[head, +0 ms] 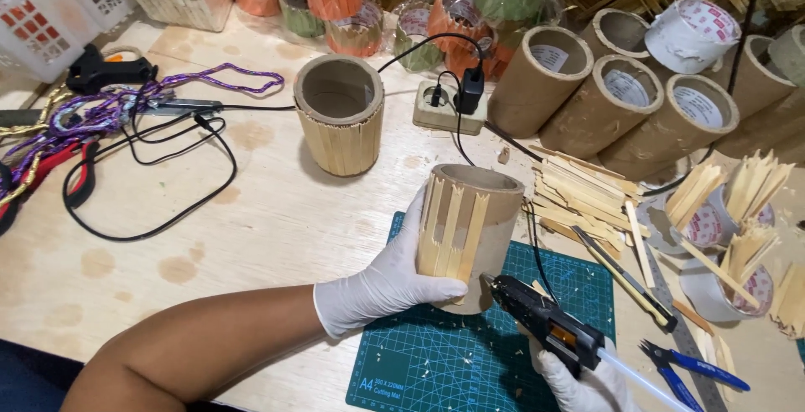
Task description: Gluing thin wooden sticks onto a cardboard tube using a hot glue gun to create a decorative element for a terrarium.
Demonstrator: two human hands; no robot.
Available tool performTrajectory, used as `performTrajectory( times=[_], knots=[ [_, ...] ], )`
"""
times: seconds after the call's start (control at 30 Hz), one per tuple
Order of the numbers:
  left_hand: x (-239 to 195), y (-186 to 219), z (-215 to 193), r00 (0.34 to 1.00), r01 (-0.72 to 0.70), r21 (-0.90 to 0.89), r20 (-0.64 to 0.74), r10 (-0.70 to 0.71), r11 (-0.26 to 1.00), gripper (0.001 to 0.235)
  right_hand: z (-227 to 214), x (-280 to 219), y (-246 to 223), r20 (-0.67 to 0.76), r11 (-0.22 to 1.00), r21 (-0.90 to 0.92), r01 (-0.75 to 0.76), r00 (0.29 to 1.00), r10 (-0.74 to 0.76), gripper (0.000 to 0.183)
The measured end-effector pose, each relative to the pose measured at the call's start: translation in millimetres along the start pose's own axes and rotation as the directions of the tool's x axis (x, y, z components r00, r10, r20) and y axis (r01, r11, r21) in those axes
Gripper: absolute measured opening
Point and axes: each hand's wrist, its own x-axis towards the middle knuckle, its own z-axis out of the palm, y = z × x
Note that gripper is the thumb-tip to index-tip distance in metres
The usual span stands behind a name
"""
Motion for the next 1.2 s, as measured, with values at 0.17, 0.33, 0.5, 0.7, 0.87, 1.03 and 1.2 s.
performTrajectory(
  times=[0.17,0.33,0.5,0.7,0.87,1.03,1.2],
  knots=[
    [1,2,1,0.999,0.05,0.017,-0.016,-0.05,0.999,0.129,-2,2,2,0.072,0.992,0.12,-0.049,0.997,0.041,0.057],
    [2,-2,0,1.0,0.013,0.033,-0.021,-0.013,0.999,0.128,1,-1,-10,0.036,0.99,0.134,-0.052,0.998,0.048,0.065],
    [0,2,1,0.998,0.05,0.038,-0.028,-0.049,0.998,0.129,1,5,2,0.239,0.757,0.594,-0.274,0.958,0.16,0.061],
    [0,4,2,0.998,0.059,0.028,-0.034,-0.058,0.998,0.129,2,4,3,0.139,0.85,0.471,-0.235,0.972,0.191,0.055],
    [2,-2,0,0.999,0.029,0.056,-0.039,-0.026,0.998,0.13,3,4,-1,-0.016,0.985,0.143,-0.095,0.995,0.099,0.069],
    [1,2,2,0.997,0.064,0.041,-0.041,-0.062,0.997,0.13,4,5,1,-0.051,0.992,0.093,-0.09,0.994,0.095,0.066],
    [2,-1,0,0.999,0.039,0.028,-0.03,-0.038,0.999,0.131,5,0,-5,0.037,0.944,0.306,-0.123,0.992,0.118,0.064]
  ],
)
